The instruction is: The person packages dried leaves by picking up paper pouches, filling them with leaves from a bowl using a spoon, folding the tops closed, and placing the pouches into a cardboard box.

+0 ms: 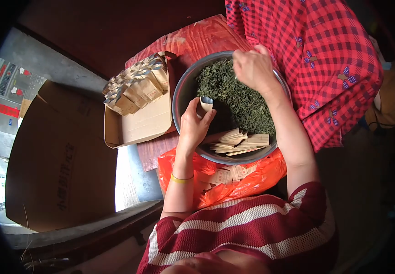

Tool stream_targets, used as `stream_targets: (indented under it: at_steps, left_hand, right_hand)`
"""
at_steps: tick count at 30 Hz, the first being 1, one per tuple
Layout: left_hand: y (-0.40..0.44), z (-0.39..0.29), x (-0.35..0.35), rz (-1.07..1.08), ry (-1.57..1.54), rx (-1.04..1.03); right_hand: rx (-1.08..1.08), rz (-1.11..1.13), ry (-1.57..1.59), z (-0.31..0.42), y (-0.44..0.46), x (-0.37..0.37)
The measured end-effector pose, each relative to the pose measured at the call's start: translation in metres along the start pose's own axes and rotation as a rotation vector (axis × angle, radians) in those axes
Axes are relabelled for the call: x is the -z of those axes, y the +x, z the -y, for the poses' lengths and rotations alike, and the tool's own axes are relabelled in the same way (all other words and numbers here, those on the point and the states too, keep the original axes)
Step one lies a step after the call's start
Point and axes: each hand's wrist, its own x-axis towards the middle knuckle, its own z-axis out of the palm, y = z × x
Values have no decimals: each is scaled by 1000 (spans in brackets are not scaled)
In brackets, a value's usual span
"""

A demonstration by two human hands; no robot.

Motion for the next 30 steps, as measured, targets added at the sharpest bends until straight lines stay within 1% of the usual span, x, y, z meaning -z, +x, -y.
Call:
stream_targets:
  at_steps: [2, 4, 5, 6, 8, 9, 10, 11, 12, 13, 15, 16, 18, 20, 22, 23, 24, 26, 30]
  left_hand:
    - [0, -2, 1, 3, 35, 10]
    - [0, 0, 0, -2, 21, -3]
    - [0, 1, -1, -13, 10, -15]
    - [0, 1, -1, -15, 8, -17]
    - [-1, 0, 0, -15, 12, -39]
    - [-1, -1, 1, -21, 13, -37]
    - [-1, -4, 3, 30, -23, 28]
    - [0, -7, 5, 81, -60, 92]
    - [0, -10, 6, 74, -61, 93]
    - [-1, -12, 7, 80, -57, 97]
    - [0, -9, 6, 92, -61, 107]
    - [0, -8, 6, 85, -61, 109]
    - [1, -8, 6, 96, -60, 109]
    - [1, -8, 6, 97, -85, 120]
    - [1, -10, 7, 100, -42, 120]
    - [1, -9, 6, 96, -41, 120]
    - [1, -7, 5, 88, -41, 108]
    - [2, -7, 6, 80, -39, 94]
    - [2, -11, 8, 99, -71, 106]
  right_hand:
    - [77, 147, 20, 12, -5, -11]
    - [49, 267, 160, 23, -11, -24]
    - [11, 369, 204, 23, -10, -25]
    - [13, 367, 202, 21, -11, -29]
    - [-113, 292, 340, 16, -14, -37]
    - [-204, 302, 349, 14, -9, -33]
    - [-261, 228, 423, 8, -10, -39]
    - [-318, 218, 518, 6, -7, -36]
    - [-376, 208, 613, 6, -4, -32]
    - [-369, 210, 615, 5, -3, -31]
    - [-385, 145, 862, 6, -2, -29]
    - [-379, 149, 865, 9, -2, -28]
    - [-250, 199, 939, 19, -3, -17]
    - [-170, 268, 869, 36, -1, -2]
    - [164, 75, 636, 44, -5, -6]
    - [184, 105, 642, 50, -7, -5]
    - [279, 84, 606, 55, -9, -3]
    - [372, 31, 549, 60, -10, -1]
    - [431, -64, 464, 62, -4, 10]
